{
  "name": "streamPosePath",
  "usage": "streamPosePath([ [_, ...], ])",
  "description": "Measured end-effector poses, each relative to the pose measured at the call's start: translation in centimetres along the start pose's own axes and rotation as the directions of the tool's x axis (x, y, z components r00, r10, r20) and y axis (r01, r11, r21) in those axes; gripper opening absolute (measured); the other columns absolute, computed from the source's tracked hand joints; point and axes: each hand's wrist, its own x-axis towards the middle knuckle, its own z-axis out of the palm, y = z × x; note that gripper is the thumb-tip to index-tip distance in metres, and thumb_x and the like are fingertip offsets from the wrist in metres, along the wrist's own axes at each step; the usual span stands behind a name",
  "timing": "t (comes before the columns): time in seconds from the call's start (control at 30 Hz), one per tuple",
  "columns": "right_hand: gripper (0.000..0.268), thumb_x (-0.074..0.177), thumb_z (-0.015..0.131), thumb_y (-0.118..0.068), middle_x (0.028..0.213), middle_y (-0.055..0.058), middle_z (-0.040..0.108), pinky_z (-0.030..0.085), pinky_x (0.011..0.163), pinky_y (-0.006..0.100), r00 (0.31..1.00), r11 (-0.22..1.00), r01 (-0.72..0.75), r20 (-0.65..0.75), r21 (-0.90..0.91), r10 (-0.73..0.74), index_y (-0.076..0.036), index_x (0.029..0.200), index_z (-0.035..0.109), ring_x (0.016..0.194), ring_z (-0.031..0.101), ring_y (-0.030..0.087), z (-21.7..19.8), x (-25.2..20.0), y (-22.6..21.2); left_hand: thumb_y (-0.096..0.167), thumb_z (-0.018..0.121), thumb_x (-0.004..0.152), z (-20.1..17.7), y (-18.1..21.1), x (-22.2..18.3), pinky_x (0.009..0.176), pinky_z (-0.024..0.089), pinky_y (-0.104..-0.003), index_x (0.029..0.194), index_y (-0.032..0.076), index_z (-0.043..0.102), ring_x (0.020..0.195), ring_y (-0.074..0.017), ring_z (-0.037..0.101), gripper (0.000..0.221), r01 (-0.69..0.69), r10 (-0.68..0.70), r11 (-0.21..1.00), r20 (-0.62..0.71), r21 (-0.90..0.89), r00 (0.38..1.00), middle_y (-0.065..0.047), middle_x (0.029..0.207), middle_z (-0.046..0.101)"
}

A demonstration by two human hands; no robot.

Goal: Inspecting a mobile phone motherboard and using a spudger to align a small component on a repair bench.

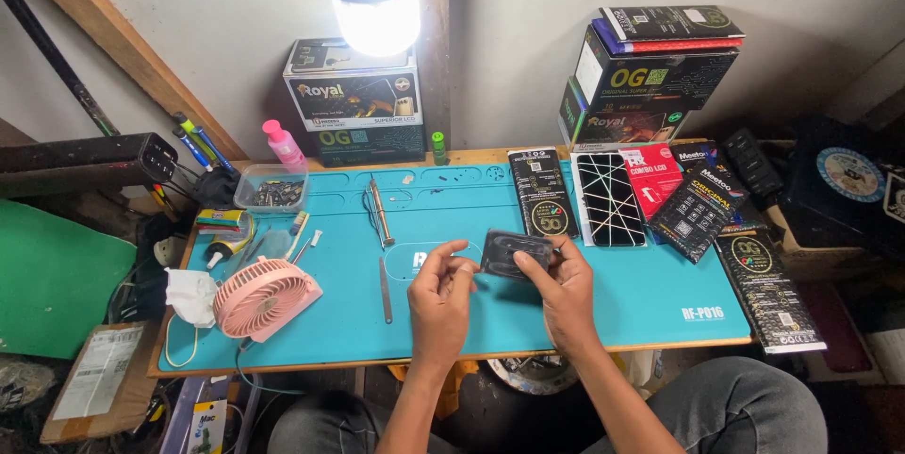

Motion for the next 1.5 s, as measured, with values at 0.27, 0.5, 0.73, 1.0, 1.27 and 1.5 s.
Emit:
streamPosePath([
  [0.27,0.037,0.086,0.087,-0.009,0.097,0.012,0.079,0.065,0.078,0.029,0.986,0.985,-0.04,0.153,-0.168,0.066,-0.008,0.119,0.069,0.086,0.074,0.016,0.8,-0.7,-1.1,0.022,0.068,0.104,0.0,-0.2,0.0,0.061,0.048,-0.028,0.102,0.005,0.082,0.067,-0.0081,0.055,0.022,-0.072,0.072,0.997,0.008,0.027,0.997,0.002,0.074,0.067],
  [0.5,0.037,0.094,0.074,-0.003,0.113,0.024,0.077,0.067,0.072,0.048,0.993,0.987,-0.059,-0.093,0.149,0.073,-0.004,0.126,0.056,0.092,0.076,0.032,-1.0,0.6,0.9,0.015,0.063,0.105,0.5,-1.4,0.1,0.066,0.062,-0.028,0.123,0.003,0.075,0.082,-0.0146,0.071,0.024,-0.031,-0.015,0.988,-0.285,-0.155,0.958,-0.011,0.101,0.081],
  [0.73,0.044,0.102,0.06,-0.003,0.133,0.019,0.071,0.053,0.091,0.035,0.977,0.974,-0.05,-0.193,0.221,0.094,-0.012,0.144,0.049,0.114,0.065,0.022,-7.7,1.3,-3.1,0.029,0.06,0.109,-0.3,-1.7,-0.1,0.125,0.039,-0.057,0.159,-0.002,0.046,0.157,-0.0417,0.04,0.061,-0.449,0.469,0.643,0.145,0.62,0.871,-0.023,0.166,0.047],
  [1.0,0.038,0.104,0.063,-0.007,0.127,0.001,0.07,0.057,0.081,0.036,0.946,0.954,-0.001,-0.309,0.301,0.099,-0.02,0.138,0.054,0.11,0.067,0.015,-10.9,2.0,-4.2,0.053,0.047,0.111,1.2,2.2,-2.8,0.134,0.005,-0.049,0.171,0.0,0.012,0.168,-0.032,0.002,0.088,-0.443,0.029,0.668,0.574,0.599,0.819,-0.016,0.182,0.008],
  [1.27,0.041,0.104,0.065,-0.012,0.114,0.0,0.069,0.044,0.07,0.026,0.921,0.967,-0.096,-0.346,0.237,0.177,-0.017,0.144,0.055,0.097,0.062,0.009,-10.7,0.8,-3.5,0.058,0.04,0.11,2.6,2.4,-2.0,0.134,-0.001,-0.051,0.171,0.0,0.013,0.167,-0.0322,0.005,0.088,-0.594,0.018,0.552,0.704,0.585,0.71,-0.018,0.181,0.01],
  [1.5,0.069,0.088,0.08,-0.029,0.147,0.007,0.06,0.049,0.114,0.046,0.976,0.742,-0.189,-0.207,-0.643,0.068,-0.018,0.152,0.06,0.133,0.061,0.026,-9.2,-0.9,-7.6,0.059,0.053,0.107,1.2,0.8,-2.2,0.134,0.004,-0.051,0.171,-0.001,0.008,0.168,-0.0351,-0.002,0.099,-0.379,0.072,0.518,0.402,0.767,0.913,-0.017,0.182,0.002],
])
